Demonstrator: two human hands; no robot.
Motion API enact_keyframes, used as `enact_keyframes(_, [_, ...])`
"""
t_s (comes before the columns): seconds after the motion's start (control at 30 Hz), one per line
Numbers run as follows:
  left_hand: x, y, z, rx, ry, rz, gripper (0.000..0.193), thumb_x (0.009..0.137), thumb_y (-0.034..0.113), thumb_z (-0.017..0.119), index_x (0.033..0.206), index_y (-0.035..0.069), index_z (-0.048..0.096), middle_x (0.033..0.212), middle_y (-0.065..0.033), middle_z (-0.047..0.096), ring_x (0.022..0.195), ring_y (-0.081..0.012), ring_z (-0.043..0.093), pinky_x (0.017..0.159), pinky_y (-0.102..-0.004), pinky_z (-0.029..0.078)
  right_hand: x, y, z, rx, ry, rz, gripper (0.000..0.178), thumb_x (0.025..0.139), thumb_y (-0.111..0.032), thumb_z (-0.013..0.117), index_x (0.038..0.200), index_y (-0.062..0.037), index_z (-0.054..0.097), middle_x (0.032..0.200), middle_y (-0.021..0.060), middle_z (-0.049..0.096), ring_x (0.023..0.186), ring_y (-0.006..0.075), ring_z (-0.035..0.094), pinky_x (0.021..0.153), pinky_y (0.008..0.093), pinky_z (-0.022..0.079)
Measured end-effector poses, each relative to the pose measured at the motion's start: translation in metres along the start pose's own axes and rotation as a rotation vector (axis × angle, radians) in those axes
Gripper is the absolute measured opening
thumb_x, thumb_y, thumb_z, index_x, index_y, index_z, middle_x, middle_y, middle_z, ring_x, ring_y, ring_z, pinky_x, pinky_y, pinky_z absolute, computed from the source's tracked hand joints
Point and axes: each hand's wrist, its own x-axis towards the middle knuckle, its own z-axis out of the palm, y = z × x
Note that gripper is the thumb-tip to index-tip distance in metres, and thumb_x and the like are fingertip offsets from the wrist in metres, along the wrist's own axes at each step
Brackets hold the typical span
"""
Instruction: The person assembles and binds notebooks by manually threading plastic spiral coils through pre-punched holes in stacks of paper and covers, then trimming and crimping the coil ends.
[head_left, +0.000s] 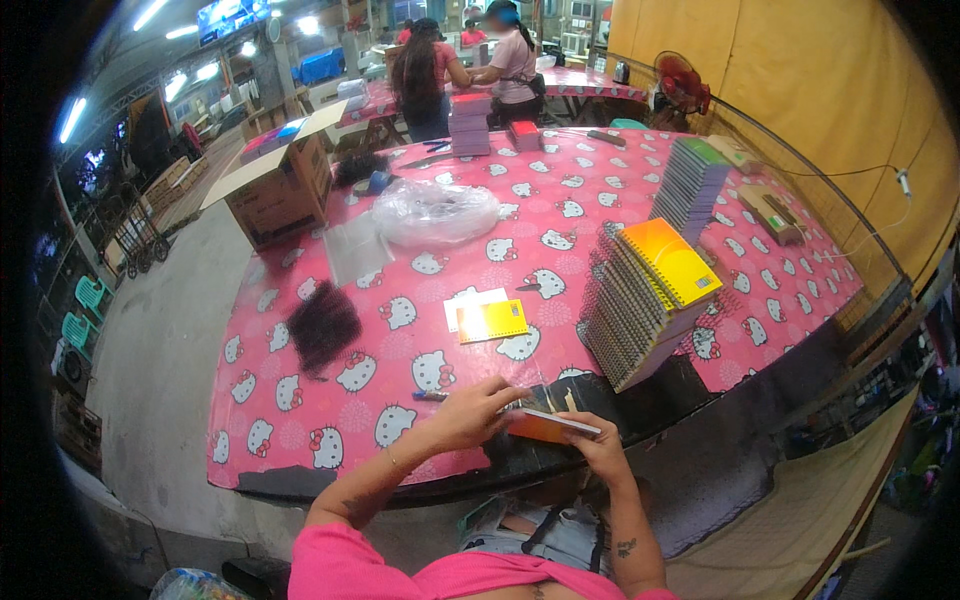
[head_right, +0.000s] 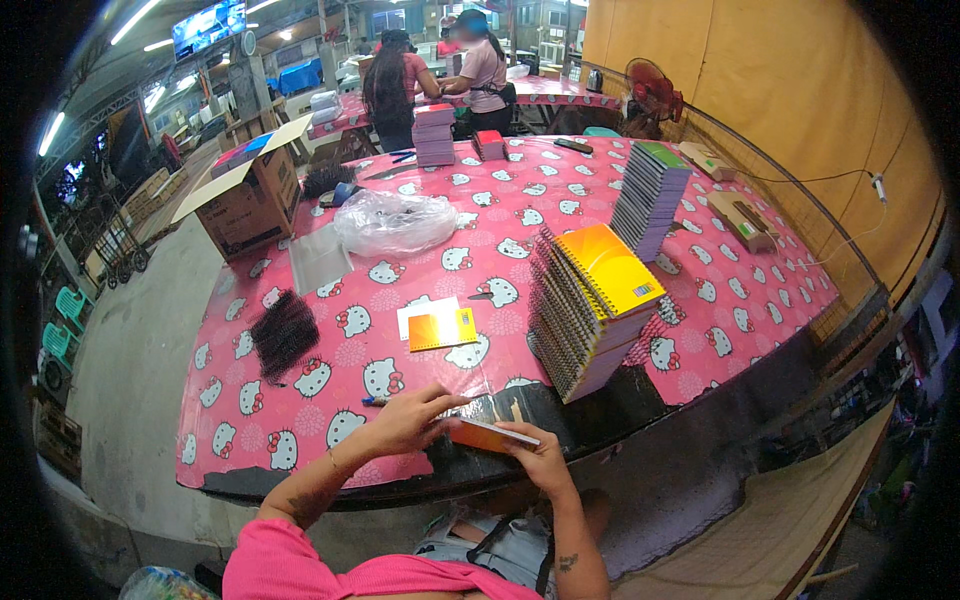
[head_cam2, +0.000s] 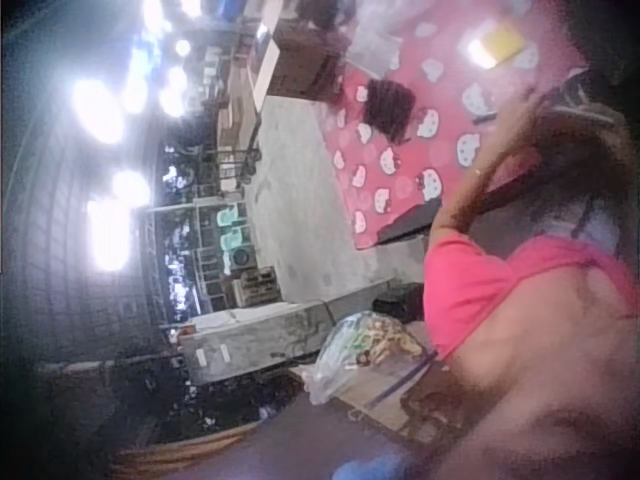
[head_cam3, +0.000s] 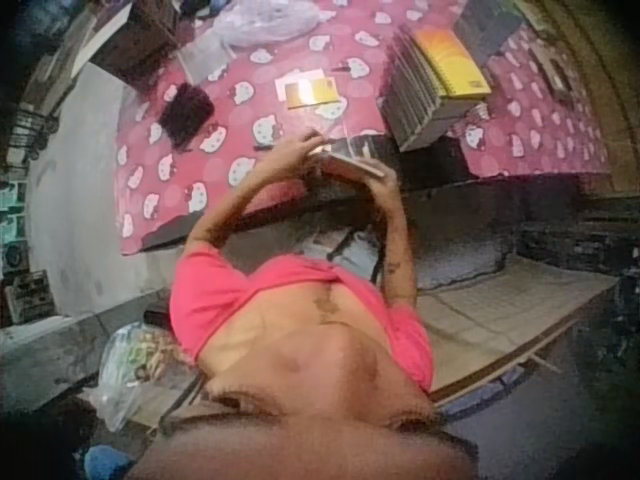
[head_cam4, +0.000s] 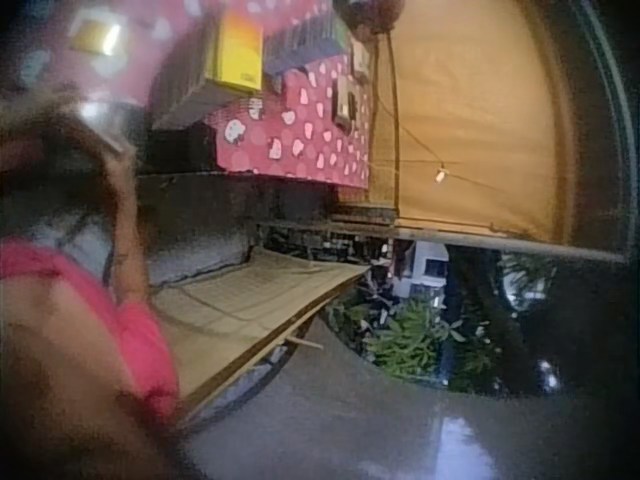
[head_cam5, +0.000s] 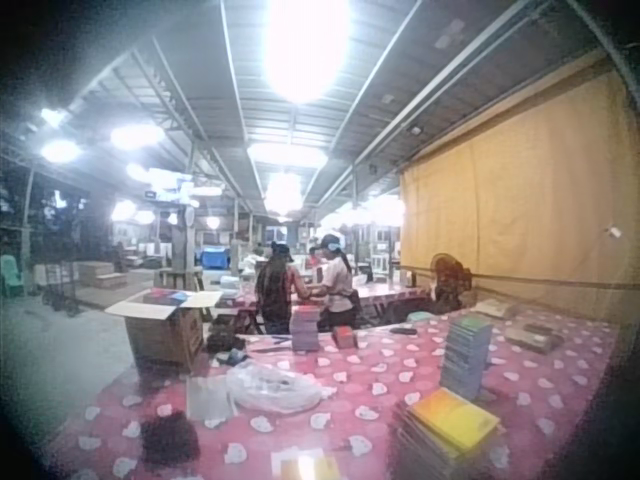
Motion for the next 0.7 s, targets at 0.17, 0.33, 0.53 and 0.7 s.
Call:
enact_keyframes(0.17, [0.009, 0.017, -0.009, -0.095, -0.029, -0.078, 0.022, 0.092, 0.022, 0.066, 0.106, 0.006, 0.062, 0.096, -0.0108, 0.059, 0.084, -0.032, 0.062, 0.07, -0.0409, 0.05, -0.004, -0.007, 0.005, 0.015, 0.036, -0.019, 0.028, 0.091, -0.001, 0.065, 0.119, -0.0025, 0.069, 0.105, 0.0002, 0.07, 0.094, 0.0079, 0.061, 0.085, 0.0234, 0.048])
enact_keyframes(0.33, [0.014, 0.017, -0.011, 0.074, -0.012, 0.034, 0.026, 0.09, 0.026, 0.066, 0.107, 0.006, 0.06, 0.103, -0.0103, 0.06, 0.098, -0.0292, 0.061, 0.087, -0.0457, 0.047, -0.006, -0.017, 0.009, -0.052, 0.05, -0.043, 0.028, 0.091, 0.0, 0.066, 0.119, -0.0026, 0.068, 0.106, 0.0011, 0.07, 0.095, 0.0087, 0.061, 0.086, 0.0241, 0.049])
enact_keyframes(0.53, [0.001, 0.038, 0.041, 0.583, 0.19, -0.035, 0.073, 0.096, 0.055, 0.046, 0.147, 0.003, 0.039, 0.155, -0.017, 0.031, 0.147, -0.0346, 0.022, 0.114, -0.0656, -0.001, -0.007, -0.024, 0.025, 0.02, 0.312, -0.13, 0.028, 0.089, 0.002, 0.066, 0.117, -0.0023, 0.068, 0.105, 0.0023, 0.069, 0.093, 0.0088, 0.062, 0.084, 0.025, 0.052])
enact_keyframes(0.7, [-0.002, 0.033, 0.044, 0.683, 0.183, -0.041, 0.082, 0.097, 0.058, 0.041, 0.152, -0.001, 0.027, 0.16, -0.0222, 0.019, 0.151, -0.0383, 0.008, 0.113, -0.0629, -0.013, -0.01, -0.029, 0.029, 0.044, 0.267, -0.043, 0.028, 0.091, -0.001, 0.066, 0.119, -0.0002, 0.067, 0.107, 0.0016, 0.068, 0.094, 0.0074, 0.06, 0.083, 0.022, 0.048])
